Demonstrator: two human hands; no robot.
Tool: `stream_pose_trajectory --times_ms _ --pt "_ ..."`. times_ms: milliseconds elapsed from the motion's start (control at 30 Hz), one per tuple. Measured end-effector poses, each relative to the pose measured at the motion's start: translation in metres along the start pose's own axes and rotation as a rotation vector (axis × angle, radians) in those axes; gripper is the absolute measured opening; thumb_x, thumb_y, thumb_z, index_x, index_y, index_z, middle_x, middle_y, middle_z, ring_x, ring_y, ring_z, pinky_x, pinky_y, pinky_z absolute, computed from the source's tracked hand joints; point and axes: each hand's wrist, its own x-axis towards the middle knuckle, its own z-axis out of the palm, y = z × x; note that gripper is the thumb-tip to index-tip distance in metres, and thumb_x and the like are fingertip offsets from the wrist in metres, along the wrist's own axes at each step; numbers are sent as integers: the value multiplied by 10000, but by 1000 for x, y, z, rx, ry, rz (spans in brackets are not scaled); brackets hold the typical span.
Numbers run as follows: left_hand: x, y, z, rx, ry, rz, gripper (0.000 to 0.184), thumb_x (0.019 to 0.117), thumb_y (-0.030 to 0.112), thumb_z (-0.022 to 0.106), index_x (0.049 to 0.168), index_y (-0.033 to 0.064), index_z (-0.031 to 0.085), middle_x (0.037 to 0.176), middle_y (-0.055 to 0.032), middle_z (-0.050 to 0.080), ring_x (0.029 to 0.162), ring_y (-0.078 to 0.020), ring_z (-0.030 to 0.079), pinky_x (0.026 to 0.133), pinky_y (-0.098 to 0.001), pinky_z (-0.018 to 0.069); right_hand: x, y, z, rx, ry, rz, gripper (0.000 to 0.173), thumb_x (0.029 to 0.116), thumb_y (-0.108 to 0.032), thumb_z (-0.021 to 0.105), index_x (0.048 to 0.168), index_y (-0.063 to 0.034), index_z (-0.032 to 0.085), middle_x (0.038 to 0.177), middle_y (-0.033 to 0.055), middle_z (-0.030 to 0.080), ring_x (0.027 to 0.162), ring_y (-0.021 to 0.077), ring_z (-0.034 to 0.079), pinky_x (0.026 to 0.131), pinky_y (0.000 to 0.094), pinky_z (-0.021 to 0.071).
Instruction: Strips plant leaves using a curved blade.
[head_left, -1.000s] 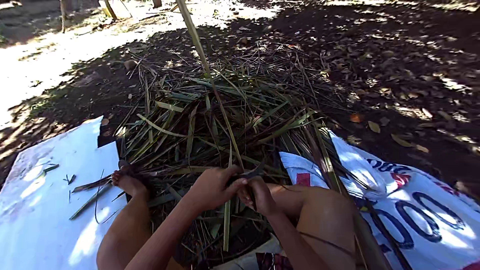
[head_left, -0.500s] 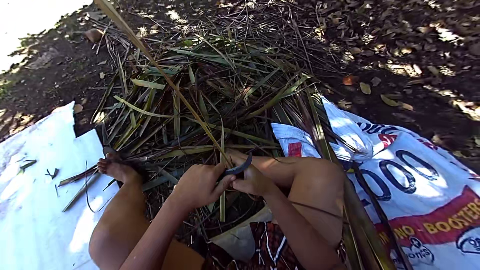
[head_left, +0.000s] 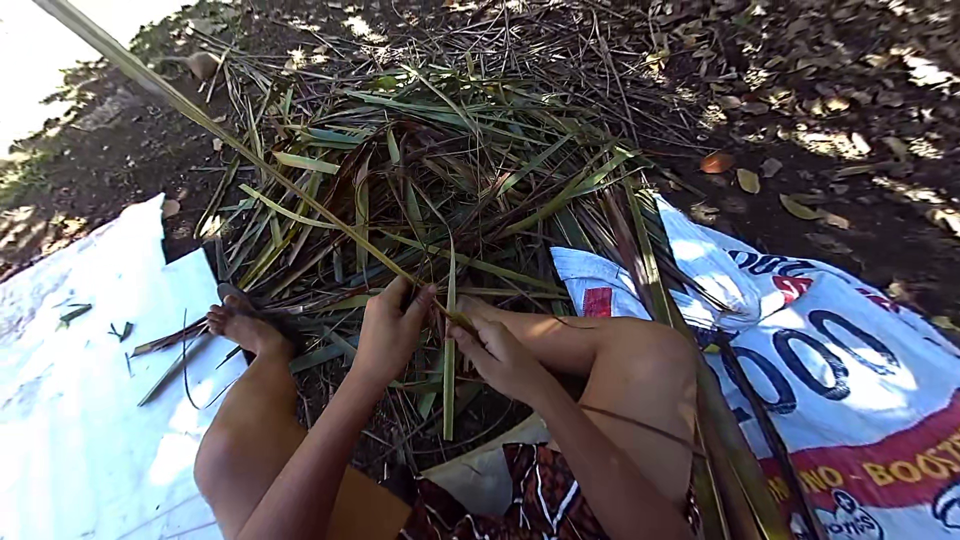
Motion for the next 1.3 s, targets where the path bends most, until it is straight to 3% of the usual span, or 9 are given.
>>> stream_pose_trajectory --times_ms 67,133,267,433,533,633,733,967,1300 --pt "0 -6 3 46 -80 70 221 1072 229 495 978 60 602 683 75 516 571 20 475 553 -163 415 2 5 6 62 36 -74 337 1086 -197 370 1124 73 569 706 -40 451 592 -18 416 588 160 392" --pt "-4 -7 8 129 -206 119 386 1076 347 442 1135 25 646 758 24 567 650 -38 523 635 -241 466 4 9 8 327 4 -120 269 1082 -164 330 1026 -29 555 665 -136 379 549 -77 345 535 111 327" --pt "-16 5 16 181 -457 140 588 1068 512 361 1293 15 578 858 -46 627 755 -124 601 721 -340 519 5 14 -1 722 -130 -180 234 1087 -245 384 949 -211 570 602 -218 405 509 -120 343 488 93 297" --pt "-18 10 10 73 -563 106 594 1050 530 401 1328 20 525 893 -12 601 775 -47 579 722 -249 503 -2 13 -8 746 -236 -222 261 1091 -316 416 878 -253 554 590 -215 370 511 -117 327 488 99 277" --pt "-17 8 6 53 -506 144 510 1060 456 445 1267 9 579 838 17 594 711 -7 545 674 -198 477 -4 10 -5 699 -175 -201 229 1065 -260 406 898 -252 563 580 -219 391 500 -113 344 481 106 299" --pt "-19 1 9 214 -360 296 531 1070 479 417 1142 4 644 754 -34 602 654 -102 572 633 -290 499 -4 7 -3 661 -110 -188 200 1067 -197 386 951 -217 548 597 -220 397 511 -112 347 499 103 311" --pt "-22 -5 13 342 -236 438 548 1079 469 379 1067 -11 644 696 -83 593 593 -188 591 561 -354 500 -4 7 1 639 -68 -210 174 1078 -205 416 955 -202 539 612 -218 398 526 -120 350 508 94 313" --pt "-22 -12 17 509 -30 757 612 1105 461 252 811 39 584 605 -74 527 527 -187 574 480 -301 464 -4 5 -1 631 -124 -298 239 1098 -271 420 904 -211 546 607 -206 377 536 -117 347 519 95 307" --pt "-7 -17 9 742 127 911 656 1100 505 217 730 68 536 585 -73 510 518 -222 569 473 -323 452 -11 -7 -6 556 -49 -245 221 1092 -193 378 967 -174 559 625 -204 381 539 -113 351 521 92 321"
